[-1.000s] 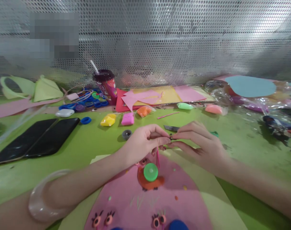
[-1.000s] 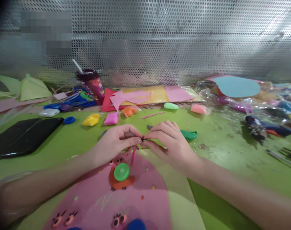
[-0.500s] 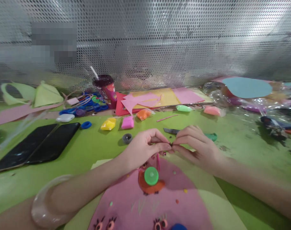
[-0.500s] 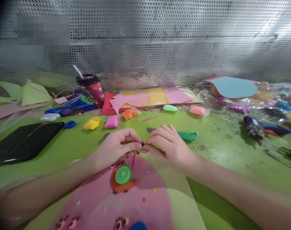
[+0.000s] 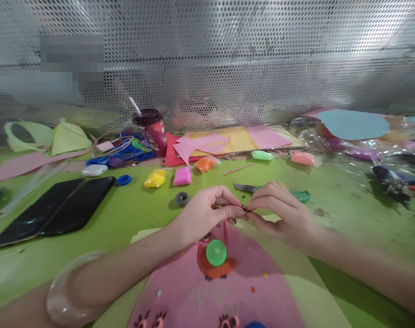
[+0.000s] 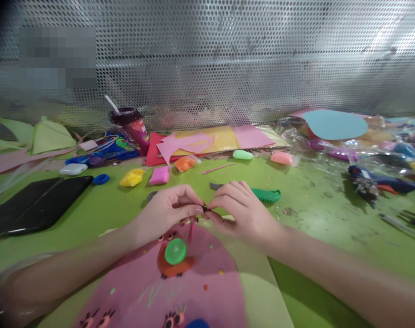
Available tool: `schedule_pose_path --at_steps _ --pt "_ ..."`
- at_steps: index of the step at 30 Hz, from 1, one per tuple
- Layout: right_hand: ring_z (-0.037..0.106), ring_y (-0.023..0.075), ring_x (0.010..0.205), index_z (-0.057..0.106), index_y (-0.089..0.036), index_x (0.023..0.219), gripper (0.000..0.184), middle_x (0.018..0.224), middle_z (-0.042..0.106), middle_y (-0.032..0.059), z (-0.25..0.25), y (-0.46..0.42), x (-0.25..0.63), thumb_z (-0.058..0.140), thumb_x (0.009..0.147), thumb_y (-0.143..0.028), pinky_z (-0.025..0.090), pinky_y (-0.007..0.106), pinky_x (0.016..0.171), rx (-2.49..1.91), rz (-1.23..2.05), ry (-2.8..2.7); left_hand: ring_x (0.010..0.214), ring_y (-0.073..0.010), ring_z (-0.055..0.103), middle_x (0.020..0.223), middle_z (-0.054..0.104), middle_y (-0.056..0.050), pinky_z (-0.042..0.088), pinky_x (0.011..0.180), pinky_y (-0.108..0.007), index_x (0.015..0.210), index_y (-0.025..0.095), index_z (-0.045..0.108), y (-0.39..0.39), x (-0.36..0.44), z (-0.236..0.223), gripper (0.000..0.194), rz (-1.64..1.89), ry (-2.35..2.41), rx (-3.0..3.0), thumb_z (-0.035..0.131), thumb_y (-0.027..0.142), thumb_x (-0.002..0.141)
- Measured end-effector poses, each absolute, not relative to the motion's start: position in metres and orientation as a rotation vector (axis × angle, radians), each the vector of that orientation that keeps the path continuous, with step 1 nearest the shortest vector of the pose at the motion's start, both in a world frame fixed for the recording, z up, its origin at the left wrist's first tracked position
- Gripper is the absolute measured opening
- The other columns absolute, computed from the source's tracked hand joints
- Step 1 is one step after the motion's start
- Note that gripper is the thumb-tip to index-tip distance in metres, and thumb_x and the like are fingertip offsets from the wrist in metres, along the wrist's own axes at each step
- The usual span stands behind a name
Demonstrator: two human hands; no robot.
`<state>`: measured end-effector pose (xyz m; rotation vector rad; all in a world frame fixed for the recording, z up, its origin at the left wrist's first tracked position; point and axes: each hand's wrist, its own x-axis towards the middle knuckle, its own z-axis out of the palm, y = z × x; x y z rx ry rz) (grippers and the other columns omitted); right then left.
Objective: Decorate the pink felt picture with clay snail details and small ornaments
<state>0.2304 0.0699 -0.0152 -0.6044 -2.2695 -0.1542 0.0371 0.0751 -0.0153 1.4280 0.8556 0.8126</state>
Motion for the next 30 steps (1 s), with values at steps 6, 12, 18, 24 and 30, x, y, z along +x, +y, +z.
schedule_pose_path --at_steps 6,12,18,24,30 --pt "0.052 0.0143 0.072 0.053 -0.018 0.087 0.013 0.079 0.057 0.0038 -0.0156 0.0654 0.2305 0.059 0.079 -0.01 0.042 0.03 0.061 -0.636 -0.065 -2.262 0.057 -0.0069 0.058 0.063 0.062 0.005 0.044 0.055 -0.018 0.073 0.016 0.055 0.0752 0.036 -0.017 0.011 0.797 0.828 1.448 0.066 0.018 0.073" --pt "0.054 0.0146 0.074 0.053 -0.018 0.093 0.017 0.08 0.059 0.0043 -0.013 0.064 0.2289 0.056 0.081 -0.007 0.045 0.029 0.061 -0.6 -0.075 -2.271 0.057 -0.0075 0.058 0.069 0.064 0.004 0.045 0.055 -0.019 0.075 0.016 0.056 0.0754 0.0358 -0.0202 0.012 0.809 0.832 1.463 0.067 0.021 0.073" --pt "0.052 0.0146 0.07 0.052 -0.016 0.088 0.013 0.077 0.058 0.0052 -0.0125 0.0659 0.229 0.056 0.08 -0.006 0.044 0.03 0.059 -0.551 -0.127 -2.296 0.06 -0.0081 0.059 0.069 0.065 0.003 0.045 0.056 -0.018 0.074 0.016 0.056 0.0763 0.0364 -0.0215 0.012 0.791 0.822 1.483 0.067 0.021 0.073" --pt "0.052 0.0141 0.071 0.052 -0.017 0.086 0.011 0.076 0.057 0.0046 -0.0116 0.0641 0.2299 0.056 0.081 -0.008 0.045 0.028 0.059 -0.567 -0.098 -2.285 0.056 -0.0065 0.057 0.064 0.064 0.004 0.044 0.054 -0.017 0.072 0.016 0.056 0.0762 0.0359 -0.0208 0.011 0.782 0.829 1.465 0.067 0.019 0.072" --pt "0.055 0.0143 0.073 0.053 -0.017 0.091 0.017 0.079 0.059 0.005 -0.0136 0.0634 0.2289 0.055 0.079 -0.005 0.047 0.029 0.06 -0.591 -0.046 -2.276 0.057 -0.0072 0.057 0.066 0.064 0.003 0.044 0.055 -0.018 0.074 0.016 0.056 0.0755 0.0359 -0.0185 0.011 0.781 0.835 1.475 0.066 0.022 0.074"
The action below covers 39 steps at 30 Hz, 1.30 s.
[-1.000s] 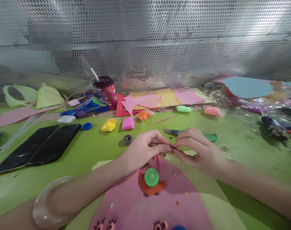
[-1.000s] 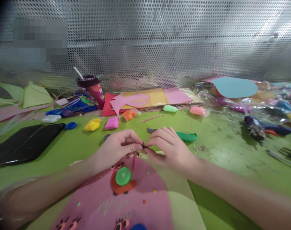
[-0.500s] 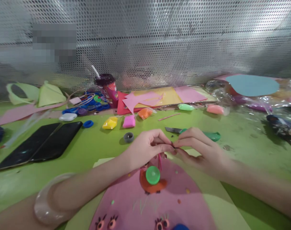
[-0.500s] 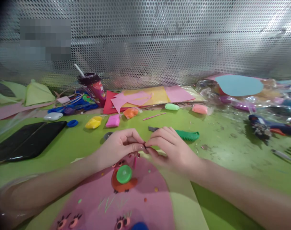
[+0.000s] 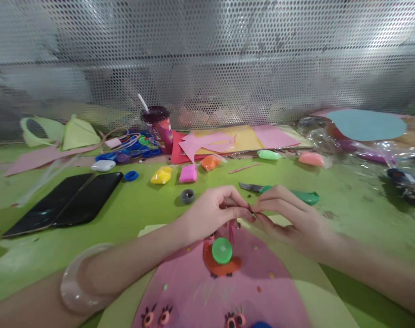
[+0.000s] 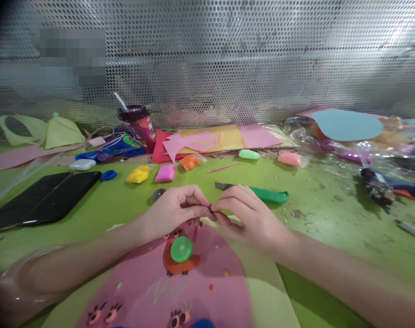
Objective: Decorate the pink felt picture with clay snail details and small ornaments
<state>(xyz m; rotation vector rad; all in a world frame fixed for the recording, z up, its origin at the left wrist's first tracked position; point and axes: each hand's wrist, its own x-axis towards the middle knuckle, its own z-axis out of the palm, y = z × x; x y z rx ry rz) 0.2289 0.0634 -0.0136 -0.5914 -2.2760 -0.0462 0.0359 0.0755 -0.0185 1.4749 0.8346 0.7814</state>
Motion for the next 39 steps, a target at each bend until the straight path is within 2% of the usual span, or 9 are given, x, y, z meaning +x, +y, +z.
schedule_pose_path --at_steps 7,17,22,29,35,39 --pt "0.056 0.0148 0.071 0.053 -0.018 0.09 0.015 0.077 0.059 0.0053 -0.015 0.065 0.23 0.058 0.079 -0.009 0.048 0.028 0.059 -0.599 -0.112 -2.282 0.054 -0.0071 0.055 0.067 0.064 0.003 0.044 0.053 -0.019 0.075 0.016 0.056 0.075 0.035 -0.017 0.012 0.784 0.833 1.451 0.067 0.022 0.073" --pt "0.059 0.0138 0.073 0.055 -0.02 0.092 0.017 0.079 0.06 0.0042 -0.015 0.064 0.229 0.055 0.08 -0.008 0.05 0.026 0.062 -0.687 -0.039 -2.27 0.057 -0.0076 0.056 0.07 0.066 0.002 0.045 0.056 -0.019 0.077 0.017 0.057 0.075 0.035 -0.015 0.01 0.783 0.838 1.471 0.065 0.021 0.075" --pt "0.059 0.0126 0.069 0.055 -0.021 0.085 0.012 0.074 0.06 0.0022 -0.015 0.064 0.229 0.057 0.08 -0.01 0.051 0.025 0.061 -0.716 -0.026 -2.251 0.059 -0.0091 0.057 0.073 0.066 0.001 0.045 0.057 -0.021 0.076 0.017 0.057 0.076 0.033 -0.016 0.011 0.747 0.86 1.479 0.066 0.023 0.074" --pt "0.062 0.0141 0.074 0.056 -0.022 0.089 0.015 0.08 0.062 0.0038 -0.015 0.064 0.232 0.053 0.082 -0.009 0.052 0.026 0.063 -0.732 -0.01 -2.268 0.055 -0.0084 0.057 0.067 0.066 0.003 0.044 0.051 -0.019 0.076 0.018 0.058 0.077 0.033 -0.019 0.011 0.78 0.883 1.483 0.066 0.024 0.074" --pt "0.062 0.0138 0.073 0.056 -0.022 0.083 0.008 0.077 0.063 0.0021 -0.017 0.065 0.235 0.057 0.082 -0.014 0.052 0.026 0.066 -0.794 -0.026 -2.285 0.052 -0.0079 0.057 0.076 0.069 0.001 0.047 0.051 -0.019 0.076 0.018 0.056 0.08 0.032 -0.02 0.011 0.889 0.935 1.451 0.064 0.024 0.075" --pt "0.061 0.0146 0.075 0.058 -0.022 0.088 0.012 0.084 0.063 0.0036 -0.019 0.074 0.241 0.054 0.083 -0.012 0.051 0.027 0.067 -0.838 -0.082 -2.287 0.051 -0.0075 0.056 0.075 0.07 0.0 0.047 0.052 -0.02 0.078 0.018 0.056 0.082 0.03 -0.02 0.013 0.946 0.968 1.471 0.065 0.027 0.076"
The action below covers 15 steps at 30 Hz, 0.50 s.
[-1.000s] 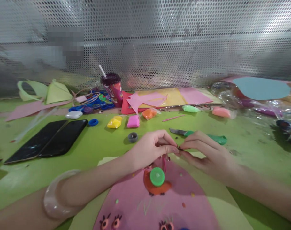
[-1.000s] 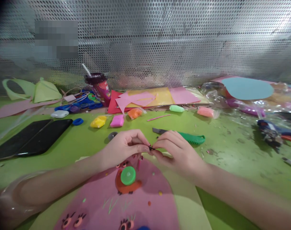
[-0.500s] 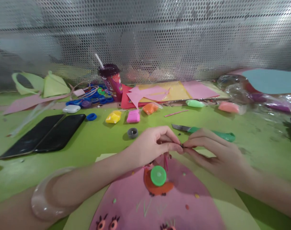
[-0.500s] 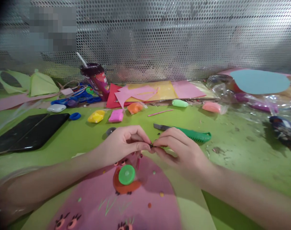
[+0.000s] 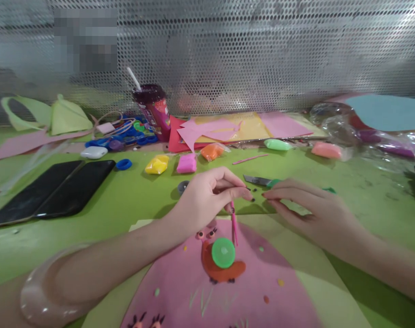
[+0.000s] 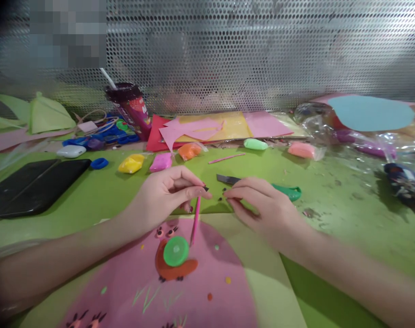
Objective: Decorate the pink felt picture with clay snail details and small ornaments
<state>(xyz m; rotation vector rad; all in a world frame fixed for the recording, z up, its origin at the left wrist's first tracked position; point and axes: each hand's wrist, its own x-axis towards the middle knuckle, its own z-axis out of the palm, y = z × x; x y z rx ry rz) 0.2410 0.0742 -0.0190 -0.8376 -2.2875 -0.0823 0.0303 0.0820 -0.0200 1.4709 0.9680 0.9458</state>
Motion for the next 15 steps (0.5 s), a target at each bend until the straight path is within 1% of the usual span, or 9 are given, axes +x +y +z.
schedule_pose_path --at_steps 5,8,11,15 --pt "0.058 0.0142 0.067 0.057 -0.021 0.083 0.006 0.075 0.061 0.0023 -0.022 0.09 0.249 0.054 0.084 -0.017 0.049 0.029 0.061 -0.837 -0.091 -2.329 0.052 -0.0086 0.057 0.075 0.069 -0.001 0.047 0.051 -0.021 0.078 0.017 0.056 0.084 0.03 -0.02 0.012 0.953 0.985 1.462 0.064 0.027 0.076" --pt "0.057 0.0157 0.07 0.057 -0.021 0.085 0.008 0.077 0.061 0.0035 -0.025 0.096 0.251 0.05 0.085 -0.016 0.049 0.031 0.061 -0.805 -0.078 -2.374 0.051 -0.0081 0.057 0.076 0.07 -0.001 0.047 0.049 -0.02 0.076 0.017 0.054 0.085 0.03 -0.019 0.009 0.948 0.997 1.436 0.062 0.023 0.077" --pt "0.057 0.0156 0.071 0.057 -0.02 0.088 0.012 0.08 0.062 0.0044 -0.027 0.096 0.253 0.048 0.085 -0.013 0.049 0.03 0.062 -0.8 -0.064 -2.39 0.051 -0.0086 0.057 0.076 0.07 -0.001 0.047 0.049 -0.02 0.076 0.018 0.054 0.086 0.03 -0.019 0.008 0.942 1.006 1.437 0.061 0.023 0.078" --pt "0.054 0.0146 0.068 0.057 -0.019 0.08 0.007 0.074 0.059 0.0039 -0.027 0.094 0.254 0.053 0.084 -0.015 0.047 0.028 0.06 -0.835 -0.006 -2.392 0.053 -0.01 0.058 0.075 0.07 -0.001 0.047 0.049 -0.021 0.076 0.018 0.056 0.086 0.03 -0.019 0.013 0.935 1.051 1.451 0.065 0.028 0.075"
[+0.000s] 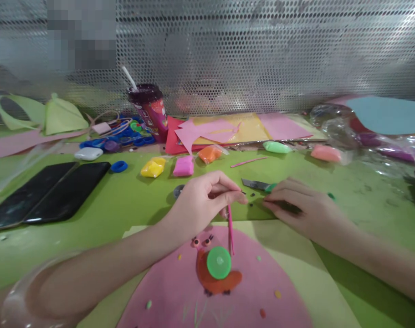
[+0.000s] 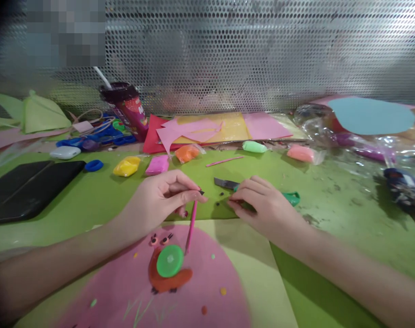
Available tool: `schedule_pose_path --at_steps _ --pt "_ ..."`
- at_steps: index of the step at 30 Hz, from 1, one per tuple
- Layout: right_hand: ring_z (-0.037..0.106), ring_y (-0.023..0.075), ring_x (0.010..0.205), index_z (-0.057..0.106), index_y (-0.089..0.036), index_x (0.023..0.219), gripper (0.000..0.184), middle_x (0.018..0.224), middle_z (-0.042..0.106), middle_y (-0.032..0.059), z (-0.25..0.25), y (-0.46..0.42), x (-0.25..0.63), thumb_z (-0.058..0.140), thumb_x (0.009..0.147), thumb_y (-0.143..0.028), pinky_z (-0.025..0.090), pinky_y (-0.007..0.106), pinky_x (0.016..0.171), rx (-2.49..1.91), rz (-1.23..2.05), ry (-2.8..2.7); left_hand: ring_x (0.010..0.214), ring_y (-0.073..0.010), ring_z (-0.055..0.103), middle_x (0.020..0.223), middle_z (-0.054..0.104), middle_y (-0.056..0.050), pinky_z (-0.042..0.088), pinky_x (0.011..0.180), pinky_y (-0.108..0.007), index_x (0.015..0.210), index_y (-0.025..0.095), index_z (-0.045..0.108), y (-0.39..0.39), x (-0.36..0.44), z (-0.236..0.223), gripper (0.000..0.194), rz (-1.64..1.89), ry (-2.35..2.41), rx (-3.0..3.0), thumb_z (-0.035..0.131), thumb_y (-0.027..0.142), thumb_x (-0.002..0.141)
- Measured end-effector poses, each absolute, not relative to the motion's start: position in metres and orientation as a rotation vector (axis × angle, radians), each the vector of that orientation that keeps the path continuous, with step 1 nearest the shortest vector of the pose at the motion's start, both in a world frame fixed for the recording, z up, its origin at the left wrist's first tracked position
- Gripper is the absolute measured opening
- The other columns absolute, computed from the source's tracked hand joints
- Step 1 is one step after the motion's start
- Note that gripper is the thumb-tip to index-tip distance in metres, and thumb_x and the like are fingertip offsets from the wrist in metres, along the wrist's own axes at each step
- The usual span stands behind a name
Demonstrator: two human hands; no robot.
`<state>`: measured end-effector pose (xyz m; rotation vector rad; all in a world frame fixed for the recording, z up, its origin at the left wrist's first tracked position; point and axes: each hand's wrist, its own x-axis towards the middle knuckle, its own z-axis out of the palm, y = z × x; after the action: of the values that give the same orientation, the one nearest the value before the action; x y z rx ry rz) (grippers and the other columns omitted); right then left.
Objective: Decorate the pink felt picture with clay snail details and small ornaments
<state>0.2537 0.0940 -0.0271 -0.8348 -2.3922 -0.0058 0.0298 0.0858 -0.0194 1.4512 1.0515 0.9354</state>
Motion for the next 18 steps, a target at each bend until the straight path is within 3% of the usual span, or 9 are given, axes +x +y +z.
schedule_pose_path --at_steps 5,12,18 --pt "0.054 0.0157 0.073 0.057 -0.017 0.084 0.008 0.078 0.06 0.0058 -0.0269 0.0947 0.254 0.05 0.085 -0.012 0.048 0.03 0.063 -0.822 0.023 -2.428 0.061 -0.0123 0.061 0.078 0.07 -0.001 0.048 0.052 -0.022 0.078 0.019 0.056 0.0845 0.0295 -0.0217 0.014 0.925 1.048 1.456 0.062 0.031 0.078" --pt "0.053 0.0166 0.074 0.059 -0.017 0.084 0.007 0.079 0.061 0.0065 -0.0272 0.0945 0.2545 0.053 0.084 -0.013 0.047 0.032 0.066 -0.844 0.05 -2.411 0.047 -0.0073 0.053 0.071 0.069 0.001 0.045 0.048 -0.02 0.075 0.018 0.056 0.0835 0.032 -0.0155 0.015 0.943 1.105 1.444 0.065 0.03 0.074" --pt "0.052 0.0166 0.075 0.061 -0.017 0.083 0.01 0.079 0.062 0.0052 -0.0289 0.0948 0.2582 0.052 0.086 -0.014 0.043 0.031 0.067 -0.887 0.082 -2.435 0.046 -0.0061 0.052 0.074 0.07 0.001 0.044 0.048 -0.018 0.076 0.018 0.054 0.0831 0.0312 -0.0147 0.012 0.944 1.098 1.422 0.062 0.027 0.077"
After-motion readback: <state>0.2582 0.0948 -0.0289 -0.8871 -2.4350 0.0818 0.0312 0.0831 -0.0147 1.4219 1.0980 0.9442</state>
